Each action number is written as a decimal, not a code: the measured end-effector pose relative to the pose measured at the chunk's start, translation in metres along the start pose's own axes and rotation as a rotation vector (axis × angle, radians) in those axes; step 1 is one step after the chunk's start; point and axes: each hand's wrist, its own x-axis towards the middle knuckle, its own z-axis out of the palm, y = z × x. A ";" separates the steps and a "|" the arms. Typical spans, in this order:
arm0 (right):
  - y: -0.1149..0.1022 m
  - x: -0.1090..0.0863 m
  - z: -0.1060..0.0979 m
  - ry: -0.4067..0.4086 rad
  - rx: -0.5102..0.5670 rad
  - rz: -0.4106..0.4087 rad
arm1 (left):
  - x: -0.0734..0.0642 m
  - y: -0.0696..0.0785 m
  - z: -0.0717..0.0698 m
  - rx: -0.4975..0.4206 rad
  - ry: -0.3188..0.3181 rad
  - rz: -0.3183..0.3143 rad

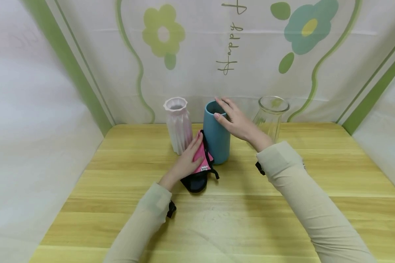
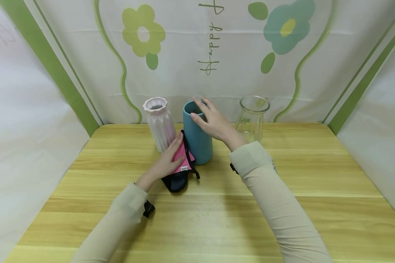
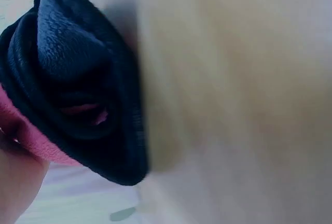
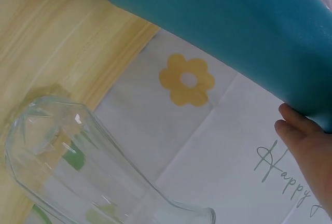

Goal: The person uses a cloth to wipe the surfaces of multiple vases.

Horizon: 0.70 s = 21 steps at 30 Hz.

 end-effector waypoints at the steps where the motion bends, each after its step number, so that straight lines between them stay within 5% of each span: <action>1: 0.000 0.000 0.000 0.004 0.006 0.000 | -0.001 -0.001 0.001 -0.005 -0.004 0.000; 11: -0.005 -0.002 0.001 0.050 -0.011 0.035 | -0.003 -0.002 0.002 -0.065 0.090 0.038; 21: -0.014 -0.004 0.004 0.075 -0.146 0.091 | 0.006 0.016 -0.014 -0.056 0.280 0.157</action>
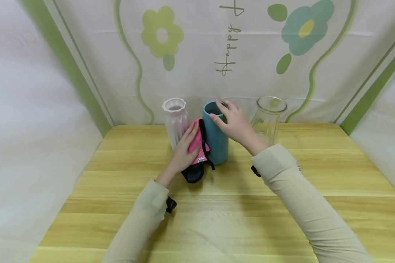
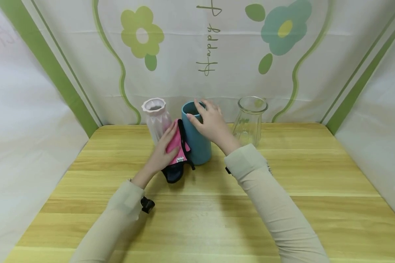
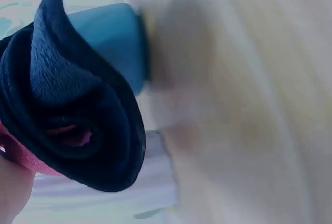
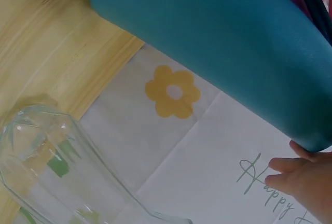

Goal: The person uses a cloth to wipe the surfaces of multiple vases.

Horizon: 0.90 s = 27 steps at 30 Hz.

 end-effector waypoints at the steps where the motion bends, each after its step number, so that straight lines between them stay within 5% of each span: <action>1: -0.001 0.000 0.001 0.001 -0.010 0.007 | 0.002 0.002 -0.001 0.012 0.007 0.012; 7: -0.005 0.001 0.004 0.006 -0.017 0.035 | 0.010 0.010 -0.006 0.080 -0.055 -0.010; 12: 0.001 0.006 -0.003 0.017 -0.058 -0.041 | 0.006 0.007 -0.006 0.081 -0.132 -0.055; 20: 0.008 0.012 -0.014 -0.147 -0.077 -0.086 | -0.006 -0.007 0.002 0.035 -0.193 -0.086; 27: 0.006 0.011 -0.013 -0.143 -0.035 -0.062 | -0.017 -0.016 0.007 0.045 -0.227 -0.137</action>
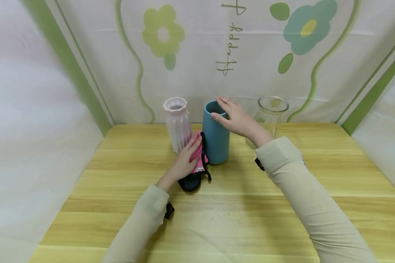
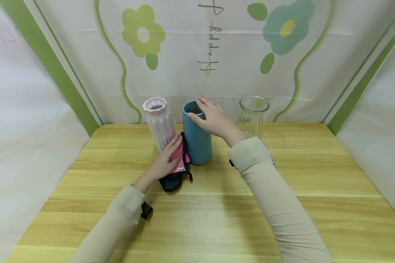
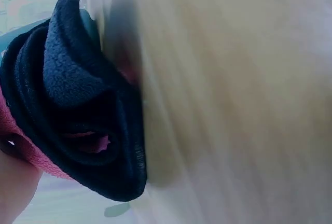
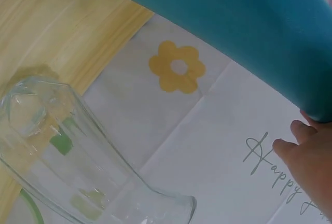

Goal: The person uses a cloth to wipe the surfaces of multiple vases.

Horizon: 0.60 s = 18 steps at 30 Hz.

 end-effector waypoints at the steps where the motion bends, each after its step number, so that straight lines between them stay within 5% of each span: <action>1: -0.001 0.000 0.000 0.005 -0.002 0.004 | -0.001 0.000 0.000 -0.007 0.005 -0.007; 9: -0.009 -0.002 0.005 0.049 -0.031 0.040 | 0.000 0.011 -0.005 -0.083 0.099 0.002; 18: -0.016 -0.003 0.009 0.086 -0.059 0.083 | 0.015 0.035 -0.019 -0.054 0.181 0.053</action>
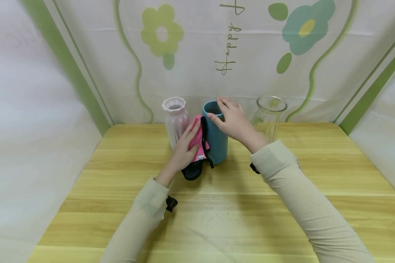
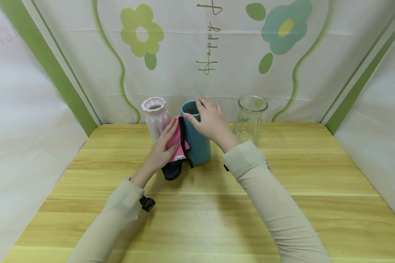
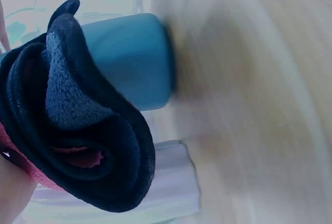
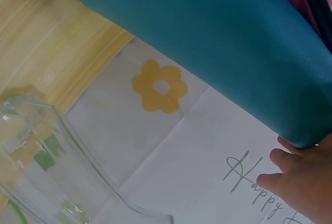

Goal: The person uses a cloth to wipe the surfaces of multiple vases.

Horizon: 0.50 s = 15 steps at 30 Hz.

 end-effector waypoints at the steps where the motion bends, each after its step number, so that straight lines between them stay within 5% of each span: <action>1: -0.001 0.000 0.001 0.004 -0.001 0.004 | 0.001 0.000 0.000 0.005 -0.001 0.001; 15: -0.005 0.001 0.009 0.068 0.031 0.040 | 0.001 -0.005 0.005 0.045 -0.088 -0.046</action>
